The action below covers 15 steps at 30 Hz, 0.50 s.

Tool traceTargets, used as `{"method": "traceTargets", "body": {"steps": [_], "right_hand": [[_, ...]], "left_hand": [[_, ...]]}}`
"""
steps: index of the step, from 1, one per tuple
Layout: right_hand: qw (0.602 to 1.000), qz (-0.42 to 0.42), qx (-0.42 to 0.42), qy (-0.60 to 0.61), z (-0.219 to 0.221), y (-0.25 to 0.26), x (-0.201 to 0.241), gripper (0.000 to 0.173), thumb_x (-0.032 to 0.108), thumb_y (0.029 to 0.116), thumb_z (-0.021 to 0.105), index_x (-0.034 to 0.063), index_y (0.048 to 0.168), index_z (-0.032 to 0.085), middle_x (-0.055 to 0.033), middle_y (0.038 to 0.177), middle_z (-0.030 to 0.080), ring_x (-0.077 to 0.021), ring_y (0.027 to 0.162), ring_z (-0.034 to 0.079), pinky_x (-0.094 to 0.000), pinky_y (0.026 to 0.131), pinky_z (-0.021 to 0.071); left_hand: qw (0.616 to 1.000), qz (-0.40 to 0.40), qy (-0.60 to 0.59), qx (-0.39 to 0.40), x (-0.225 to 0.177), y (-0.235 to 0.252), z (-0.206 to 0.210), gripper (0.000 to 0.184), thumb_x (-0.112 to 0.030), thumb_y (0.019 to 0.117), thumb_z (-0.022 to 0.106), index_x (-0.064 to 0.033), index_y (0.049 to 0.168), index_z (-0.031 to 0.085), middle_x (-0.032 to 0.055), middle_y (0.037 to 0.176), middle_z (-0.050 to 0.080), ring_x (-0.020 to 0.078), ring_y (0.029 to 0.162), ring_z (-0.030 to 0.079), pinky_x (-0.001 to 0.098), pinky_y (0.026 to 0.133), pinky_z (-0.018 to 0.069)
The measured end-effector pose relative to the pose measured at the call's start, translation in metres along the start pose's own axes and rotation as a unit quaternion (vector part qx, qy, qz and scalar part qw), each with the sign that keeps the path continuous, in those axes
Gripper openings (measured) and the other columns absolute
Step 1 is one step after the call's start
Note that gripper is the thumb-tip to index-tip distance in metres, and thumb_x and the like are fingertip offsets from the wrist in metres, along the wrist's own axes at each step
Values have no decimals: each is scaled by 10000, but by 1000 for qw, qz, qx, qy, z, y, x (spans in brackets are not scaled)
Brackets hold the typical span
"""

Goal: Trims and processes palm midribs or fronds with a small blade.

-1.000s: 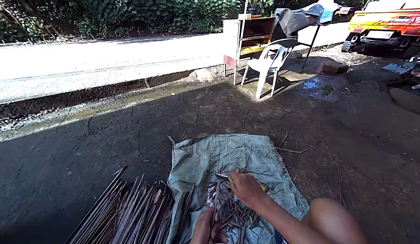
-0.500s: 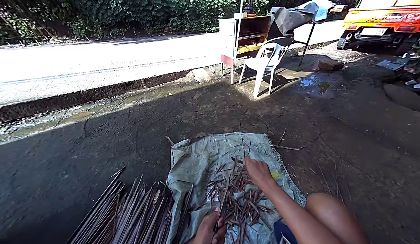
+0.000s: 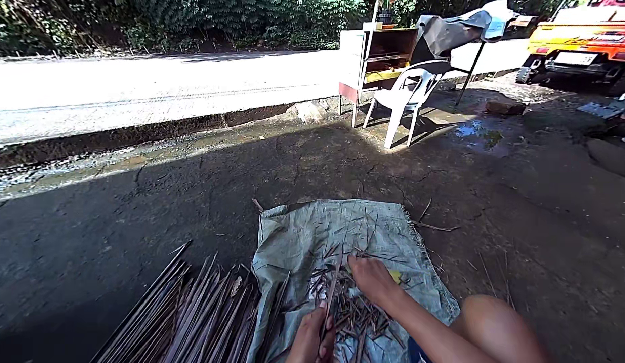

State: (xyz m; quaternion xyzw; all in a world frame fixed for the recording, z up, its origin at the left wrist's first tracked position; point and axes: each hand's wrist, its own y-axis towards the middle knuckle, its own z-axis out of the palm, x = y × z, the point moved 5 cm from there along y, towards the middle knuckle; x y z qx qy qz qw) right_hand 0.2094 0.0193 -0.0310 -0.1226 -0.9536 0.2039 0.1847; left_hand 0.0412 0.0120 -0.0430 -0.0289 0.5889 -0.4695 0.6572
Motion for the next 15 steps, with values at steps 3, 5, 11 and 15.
{"method": "traceTargets", "body": {"steps": [3,5,11,15], "right_hand": [[998,61,-34,-5,-14,11,-24,314,64,1083,397,-42,1342,539,-282,1188,674,-454,1135,660,-585,941,505],[993,111,-45,4,-22,14,-38,322,47,1077,398,-35,1359,529,-274,1200,676,-450,1151,656,-579,948,505],[998,23,-11,57,-14,-13,-1,305,82,1064,453,-77,1291,582,-300,1167,675,-463,1136,654,-598,953,501],[994,-85,59,29,17,-32,41,291,91,1079,439,-107,1207,609,-316,1122,679,-483,1104,660,-608,917,501]], "left_hand": [[1000,3,-9,12,-1,-3,3,491,-188,1137,145,-141,751,446,-96,454,372,-7,352,370,138,404,396],[1000,1,-16,17,0,-5,3,501,-181,1134,139,-146,740,446,-100,455,381,-16,355,370,128,404,385],[1000,-9,-27,-12,3,-4,-6,502,-189,1138,131,-138,743,437,-92,446,365,-7,345,361,134,390,377],[1000,15,-23,-13,-1,-1,-6,497,-150,1116,105,-147,752,444,-98,434,371,-1,345,381,152,405,415]]}}
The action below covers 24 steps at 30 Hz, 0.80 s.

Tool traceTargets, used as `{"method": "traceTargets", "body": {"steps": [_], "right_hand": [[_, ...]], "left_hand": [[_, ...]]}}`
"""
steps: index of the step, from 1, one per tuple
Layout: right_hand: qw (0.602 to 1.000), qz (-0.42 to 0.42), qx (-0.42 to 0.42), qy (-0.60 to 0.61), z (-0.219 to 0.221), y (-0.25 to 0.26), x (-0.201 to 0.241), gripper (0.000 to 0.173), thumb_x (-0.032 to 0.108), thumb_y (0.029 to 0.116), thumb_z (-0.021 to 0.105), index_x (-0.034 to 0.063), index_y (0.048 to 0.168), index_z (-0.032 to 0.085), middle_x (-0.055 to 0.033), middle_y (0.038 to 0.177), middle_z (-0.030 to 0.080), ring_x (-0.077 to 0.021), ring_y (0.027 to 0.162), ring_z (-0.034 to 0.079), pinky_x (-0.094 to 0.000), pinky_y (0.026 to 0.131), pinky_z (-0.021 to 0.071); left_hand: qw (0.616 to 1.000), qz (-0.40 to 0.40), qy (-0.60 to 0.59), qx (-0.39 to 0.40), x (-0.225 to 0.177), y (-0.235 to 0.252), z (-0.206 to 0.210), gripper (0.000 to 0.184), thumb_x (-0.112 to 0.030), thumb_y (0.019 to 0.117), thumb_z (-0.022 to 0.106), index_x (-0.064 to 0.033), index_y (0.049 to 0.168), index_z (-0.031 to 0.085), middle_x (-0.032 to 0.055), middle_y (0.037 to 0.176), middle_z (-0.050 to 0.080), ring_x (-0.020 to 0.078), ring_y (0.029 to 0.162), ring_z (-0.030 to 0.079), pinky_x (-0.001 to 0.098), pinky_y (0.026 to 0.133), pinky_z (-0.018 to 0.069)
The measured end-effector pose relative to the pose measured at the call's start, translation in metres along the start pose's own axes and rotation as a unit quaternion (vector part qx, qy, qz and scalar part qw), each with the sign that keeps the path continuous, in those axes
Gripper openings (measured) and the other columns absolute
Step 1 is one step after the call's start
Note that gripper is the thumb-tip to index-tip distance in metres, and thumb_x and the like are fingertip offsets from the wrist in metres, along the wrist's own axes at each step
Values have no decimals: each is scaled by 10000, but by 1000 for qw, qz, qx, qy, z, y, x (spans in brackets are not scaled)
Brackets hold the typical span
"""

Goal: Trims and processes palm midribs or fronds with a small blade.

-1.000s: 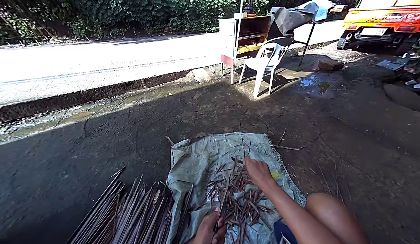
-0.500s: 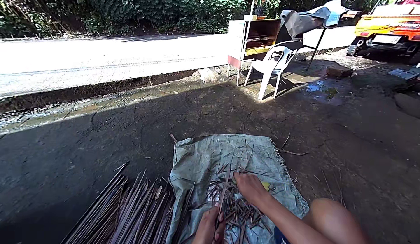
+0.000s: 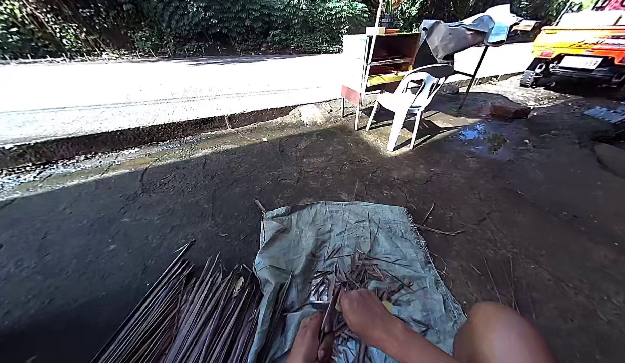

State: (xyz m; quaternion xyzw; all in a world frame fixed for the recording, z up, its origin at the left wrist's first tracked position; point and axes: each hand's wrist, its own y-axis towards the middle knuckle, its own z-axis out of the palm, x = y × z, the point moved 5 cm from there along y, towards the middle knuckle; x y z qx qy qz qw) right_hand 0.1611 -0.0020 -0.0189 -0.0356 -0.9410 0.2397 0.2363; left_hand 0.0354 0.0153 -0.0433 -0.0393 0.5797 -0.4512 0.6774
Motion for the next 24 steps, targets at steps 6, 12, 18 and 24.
{"method": "traceTargets", "body": {"steps": [6,12,18,24], "right_hand": [[978,186,-90,-11,-42,23,-72,329,34,1073,397,-43,1369,520,-287,1205,670,-459,1159,650,-591,952,503],[990,118,-57,59,-31,15,-55,336,128,1079,460,-34,1356,559,-302,1203,660,-467,1170,636,-604,971,493],[999,-27,16,24,10,5,-1,261,97,1074,458,-63,1241,579,-300,1085,682,-476,1074,669,-611,892,511],[999,51,-8,8,-12,19,-29,289,100,1081,447,-51,1304,554,-299,1157,671,-468,1129,655,-600,937,504]], "left_hand": [[999,-30,32,19,1,-5,8,504,-183,1133,126,-132,751,450,-87,460,394,-13,354,375,130,394,381],[1000,-18,9,-1,4,-1,-1,524,-190,1136,111,-131,739,447,-86,451,393,-10,346,375,132,386,377],[999,6,-39,-1,2,5,-1,517,-172,1115,77,-144,756,447,-94,430,375,2,334,386,153,390,414],[999,-44,-10,-19,4,3,3,510,-249,1141,96,-131,784,440,-82,434,373,20,338,406,172,400,439]]}}
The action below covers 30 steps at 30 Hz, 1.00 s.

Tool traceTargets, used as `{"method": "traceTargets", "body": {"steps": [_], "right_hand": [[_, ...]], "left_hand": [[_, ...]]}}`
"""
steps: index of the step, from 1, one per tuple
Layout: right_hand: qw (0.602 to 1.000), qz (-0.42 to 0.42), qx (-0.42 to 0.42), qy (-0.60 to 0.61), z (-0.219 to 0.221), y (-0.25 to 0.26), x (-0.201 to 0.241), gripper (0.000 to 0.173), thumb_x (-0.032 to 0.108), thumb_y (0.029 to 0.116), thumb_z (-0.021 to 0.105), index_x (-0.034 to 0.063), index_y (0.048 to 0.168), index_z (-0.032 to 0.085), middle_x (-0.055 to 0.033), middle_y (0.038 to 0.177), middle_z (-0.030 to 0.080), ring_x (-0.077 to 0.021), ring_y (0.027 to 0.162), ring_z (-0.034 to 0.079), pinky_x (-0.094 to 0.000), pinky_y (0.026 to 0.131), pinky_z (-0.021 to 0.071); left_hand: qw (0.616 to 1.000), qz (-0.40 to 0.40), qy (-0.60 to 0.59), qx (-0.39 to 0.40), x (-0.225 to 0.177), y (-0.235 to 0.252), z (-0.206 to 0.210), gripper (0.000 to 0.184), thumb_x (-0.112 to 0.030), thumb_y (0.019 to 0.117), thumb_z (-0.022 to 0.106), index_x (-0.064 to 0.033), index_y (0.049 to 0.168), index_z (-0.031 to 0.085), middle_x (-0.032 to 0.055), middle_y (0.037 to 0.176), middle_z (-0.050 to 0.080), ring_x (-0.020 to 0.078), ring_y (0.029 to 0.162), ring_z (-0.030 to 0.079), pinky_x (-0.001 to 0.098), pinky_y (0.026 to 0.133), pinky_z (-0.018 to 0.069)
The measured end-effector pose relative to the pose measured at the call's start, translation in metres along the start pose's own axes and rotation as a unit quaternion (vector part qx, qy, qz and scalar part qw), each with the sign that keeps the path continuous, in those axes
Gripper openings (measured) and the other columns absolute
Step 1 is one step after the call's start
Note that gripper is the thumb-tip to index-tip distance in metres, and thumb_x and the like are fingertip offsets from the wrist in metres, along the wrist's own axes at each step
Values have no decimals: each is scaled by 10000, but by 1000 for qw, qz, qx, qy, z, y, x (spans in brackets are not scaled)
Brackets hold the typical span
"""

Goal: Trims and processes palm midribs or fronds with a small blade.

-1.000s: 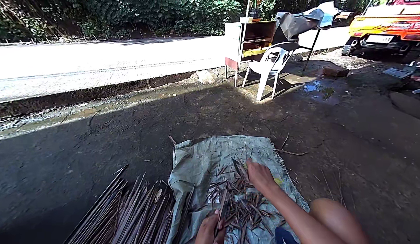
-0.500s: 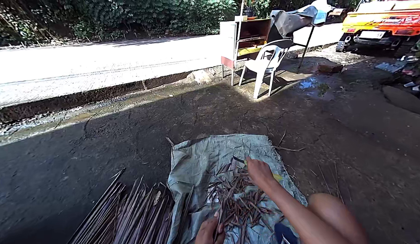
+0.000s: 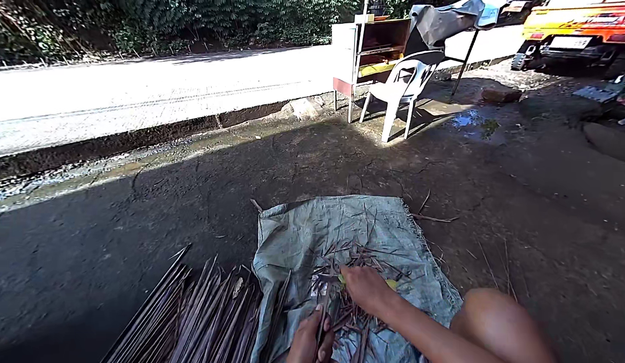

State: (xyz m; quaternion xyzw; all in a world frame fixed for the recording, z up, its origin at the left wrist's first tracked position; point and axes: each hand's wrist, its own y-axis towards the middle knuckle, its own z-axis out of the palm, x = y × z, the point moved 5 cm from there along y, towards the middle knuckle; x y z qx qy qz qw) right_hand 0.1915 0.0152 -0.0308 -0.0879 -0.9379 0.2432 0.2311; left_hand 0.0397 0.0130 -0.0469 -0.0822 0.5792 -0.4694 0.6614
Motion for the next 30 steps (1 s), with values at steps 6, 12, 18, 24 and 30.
{"method": "traceTargets", "body": {"steps": [6,12,18,24,30], "right_hand": [[998,-61,18,13,16,-11,19,277,99,1082,446,-67,1263,575,-306,1106,678,-479,1086,666,-608,898,510],[985,152,-80,12,-33,13,-45,323,30,1068,401,-44,1359,520,-284,1224,661,-454,1178,643,-582,959,507],[998,-24,-43,46,-9,-15,5,304,127,1072,478,-33,1307,589,-289,1106,688,-456,1090,671,-592,927,516],[995,-87,-45,-9,16,-16,20,254,60,1067,441,-74,1219,595,-289,1040,695,-462,1000,699,-582,842,538],[990,112,-83,25,-30,8,-35,323,98,1088,417,-36,1358,531,-285,1212,668,-452,1172,647,-579,972,502]], "left_hand": [[1000,15,-20,17,0,3,-2,513,-204,1127,68,-147,768,431,-105,432,356,-8,335,372,140,392,395],[999,8,-28,44,0,-2,4,517,-214,1130,107,-161,734,435,-108,439,347,-13,336,358,136,387,378],[997,23,-59,34,0,1,-4,524,-208,1131,96,-160,736,436,-108,433,359,-20,327,364,126,374,376],[971,4,-205,127,1,2,1,584,-216,1085,17,-196,725,477,-127,433,397,-35,336,408,113,380,388],[951,-29,-236,197,-4,-7,5,573,-231,1092,78,-196,724,515,-135,481,432,-53,356,427,95,384,402]]}}
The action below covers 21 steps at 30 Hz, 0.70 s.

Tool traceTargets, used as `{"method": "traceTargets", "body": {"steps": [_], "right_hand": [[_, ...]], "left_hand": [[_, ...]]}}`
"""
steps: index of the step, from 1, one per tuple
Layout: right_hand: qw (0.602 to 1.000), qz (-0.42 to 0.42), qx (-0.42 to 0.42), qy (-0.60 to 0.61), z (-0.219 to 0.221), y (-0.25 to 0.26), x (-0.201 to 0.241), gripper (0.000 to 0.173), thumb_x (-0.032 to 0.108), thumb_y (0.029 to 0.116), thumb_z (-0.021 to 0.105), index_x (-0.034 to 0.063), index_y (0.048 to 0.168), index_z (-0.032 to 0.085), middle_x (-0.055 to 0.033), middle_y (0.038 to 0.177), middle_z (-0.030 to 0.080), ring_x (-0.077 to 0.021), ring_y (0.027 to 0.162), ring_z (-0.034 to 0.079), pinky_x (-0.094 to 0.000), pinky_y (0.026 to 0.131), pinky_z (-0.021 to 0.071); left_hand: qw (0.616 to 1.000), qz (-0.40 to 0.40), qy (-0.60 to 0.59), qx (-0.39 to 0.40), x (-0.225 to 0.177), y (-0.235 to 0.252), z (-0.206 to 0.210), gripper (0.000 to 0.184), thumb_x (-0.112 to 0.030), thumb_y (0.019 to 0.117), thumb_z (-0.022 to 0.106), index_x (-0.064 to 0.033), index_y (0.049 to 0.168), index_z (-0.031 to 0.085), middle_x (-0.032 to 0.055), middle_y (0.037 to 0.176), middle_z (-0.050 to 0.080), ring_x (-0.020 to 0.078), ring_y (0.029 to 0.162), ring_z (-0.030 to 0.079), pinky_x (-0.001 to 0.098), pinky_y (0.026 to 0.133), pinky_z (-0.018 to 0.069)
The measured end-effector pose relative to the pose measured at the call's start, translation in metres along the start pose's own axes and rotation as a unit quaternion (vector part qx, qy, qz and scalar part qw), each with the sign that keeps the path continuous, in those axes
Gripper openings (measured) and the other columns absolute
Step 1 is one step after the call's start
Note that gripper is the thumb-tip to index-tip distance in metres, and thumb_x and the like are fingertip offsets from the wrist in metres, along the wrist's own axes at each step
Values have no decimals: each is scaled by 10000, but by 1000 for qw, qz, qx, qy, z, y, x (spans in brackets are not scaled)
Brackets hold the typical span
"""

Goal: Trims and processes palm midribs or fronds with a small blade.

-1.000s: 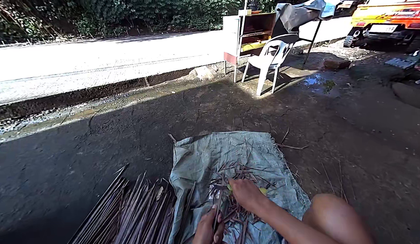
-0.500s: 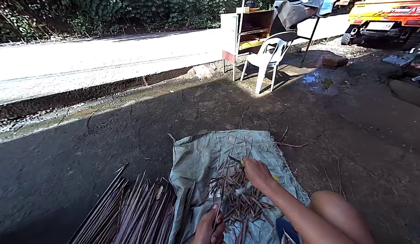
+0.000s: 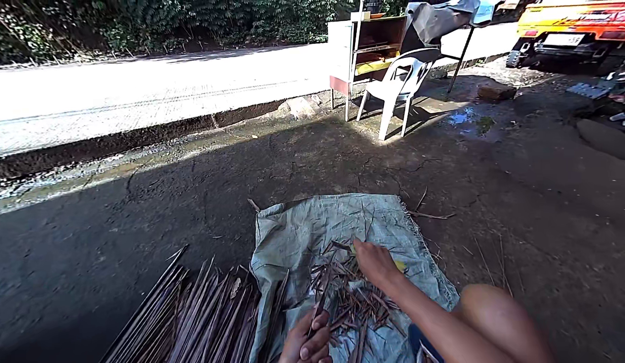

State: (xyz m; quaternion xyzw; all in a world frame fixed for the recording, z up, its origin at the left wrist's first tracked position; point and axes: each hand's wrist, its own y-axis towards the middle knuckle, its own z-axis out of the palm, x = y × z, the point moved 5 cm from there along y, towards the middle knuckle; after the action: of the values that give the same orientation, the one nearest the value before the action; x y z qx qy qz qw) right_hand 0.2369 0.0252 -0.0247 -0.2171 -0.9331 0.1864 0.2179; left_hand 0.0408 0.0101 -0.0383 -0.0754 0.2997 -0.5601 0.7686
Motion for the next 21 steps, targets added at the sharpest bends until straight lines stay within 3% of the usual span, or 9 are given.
{"method": "traceTargets", "body": {"steps": [21], "right_hand": [[987,130,-66,59,-22,14,-44,332,121,1089,418,-26,1351,560,-264,1285,646,-429,1223,625,-573,985,494]], "left_hand": [[999,-29,44,-15,1,-20,4,504,-203,1101,68,-183,794,466,-144,527,415,-81,362,364,64,385,358]]}}
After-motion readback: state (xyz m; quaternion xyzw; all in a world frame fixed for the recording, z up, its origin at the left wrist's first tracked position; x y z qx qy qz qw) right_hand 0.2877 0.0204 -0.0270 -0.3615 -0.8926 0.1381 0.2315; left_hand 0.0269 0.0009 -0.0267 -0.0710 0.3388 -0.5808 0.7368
